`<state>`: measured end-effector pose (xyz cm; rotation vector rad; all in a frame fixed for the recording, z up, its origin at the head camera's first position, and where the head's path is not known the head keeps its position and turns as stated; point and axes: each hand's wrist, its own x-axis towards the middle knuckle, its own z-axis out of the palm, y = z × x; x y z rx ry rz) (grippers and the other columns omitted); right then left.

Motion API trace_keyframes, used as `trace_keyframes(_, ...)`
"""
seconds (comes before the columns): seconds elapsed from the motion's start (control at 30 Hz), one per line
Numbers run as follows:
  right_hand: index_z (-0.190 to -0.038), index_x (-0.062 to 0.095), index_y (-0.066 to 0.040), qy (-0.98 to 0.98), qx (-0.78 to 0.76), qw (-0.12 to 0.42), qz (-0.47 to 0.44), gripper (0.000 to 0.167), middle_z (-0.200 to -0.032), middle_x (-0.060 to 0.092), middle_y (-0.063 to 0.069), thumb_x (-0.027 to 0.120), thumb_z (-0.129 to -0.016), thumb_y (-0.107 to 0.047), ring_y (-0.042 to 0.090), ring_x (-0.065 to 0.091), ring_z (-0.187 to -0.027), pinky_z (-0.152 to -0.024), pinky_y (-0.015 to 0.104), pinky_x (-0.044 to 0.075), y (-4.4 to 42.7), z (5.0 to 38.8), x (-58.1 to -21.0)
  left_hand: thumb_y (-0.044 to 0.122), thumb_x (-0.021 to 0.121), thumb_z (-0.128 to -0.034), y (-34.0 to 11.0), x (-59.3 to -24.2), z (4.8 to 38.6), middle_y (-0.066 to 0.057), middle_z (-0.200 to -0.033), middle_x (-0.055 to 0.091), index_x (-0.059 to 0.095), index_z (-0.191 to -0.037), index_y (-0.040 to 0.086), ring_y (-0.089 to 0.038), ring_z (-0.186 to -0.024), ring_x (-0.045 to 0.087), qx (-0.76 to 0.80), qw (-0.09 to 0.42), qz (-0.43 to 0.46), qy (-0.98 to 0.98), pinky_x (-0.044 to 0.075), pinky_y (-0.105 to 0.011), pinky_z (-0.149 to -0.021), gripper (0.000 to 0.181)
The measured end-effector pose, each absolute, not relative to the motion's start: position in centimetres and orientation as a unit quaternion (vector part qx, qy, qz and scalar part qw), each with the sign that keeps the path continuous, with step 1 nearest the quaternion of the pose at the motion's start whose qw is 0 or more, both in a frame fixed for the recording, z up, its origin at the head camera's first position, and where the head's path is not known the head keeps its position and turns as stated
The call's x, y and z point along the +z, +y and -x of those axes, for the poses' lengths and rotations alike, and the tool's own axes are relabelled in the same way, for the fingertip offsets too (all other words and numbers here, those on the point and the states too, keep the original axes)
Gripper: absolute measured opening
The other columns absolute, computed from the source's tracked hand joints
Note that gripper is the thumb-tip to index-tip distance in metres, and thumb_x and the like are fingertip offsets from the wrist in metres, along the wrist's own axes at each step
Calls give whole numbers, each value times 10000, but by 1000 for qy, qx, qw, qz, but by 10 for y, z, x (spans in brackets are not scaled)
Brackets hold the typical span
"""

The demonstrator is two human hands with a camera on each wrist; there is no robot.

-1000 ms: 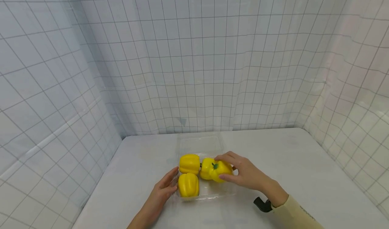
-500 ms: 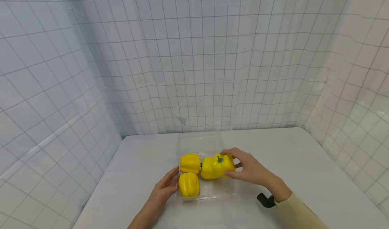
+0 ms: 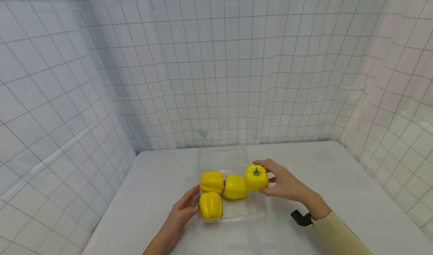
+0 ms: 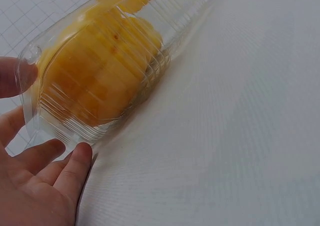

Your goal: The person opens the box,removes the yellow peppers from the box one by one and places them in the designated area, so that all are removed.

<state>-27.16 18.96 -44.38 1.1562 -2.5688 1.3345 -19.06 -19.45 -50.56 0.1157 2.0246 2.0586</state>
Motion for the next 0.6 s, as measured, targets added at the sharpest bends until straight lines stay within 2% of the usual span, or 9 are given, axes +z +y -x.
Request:
trace_keyframes(0.17, -1426, 458, -295, -827, 430, 10, -361, 752, -1385, 513, -88, 870, -802, -219, 199, 566, -1162, -844, 328, 580, 194, 274, -443, 231, 610, -963, -196, -504, 190, -112, -1664, 174, 320, -1588, 218, -429, -1501, 143, 705, 127, -36, 697, 200, -648, -1149, 689)
trace_keyframes(0.43, -1436, 442, -316, -842, 429, 10, -327, 767, -1409, 521, -85, 868, -803, -235, 236, 567, -1207, -870, 324, 571, 204, 282, -447, 236, 607, -962, -198, -507, 192, -114, -1665, 166, 324, -1587, 233, -430, -1500, 147, 702, 129, -36, 699, 203, -646, -1149, 686)
trace_keyframes(0.6, -1439, 442, -300, -848, 425, 11, -317, 753, -1412, 525, -54, 858, -815, -238, 286, 549, -1257, -886, 365, 570, 214, 287, -448, 223, 598, -965, -195, -505, 192, -117, -1664, 168, 322, -1587, 230, -434, -1497, 157, 701, 129, -39, 700, 210, -650, -1145, 680)
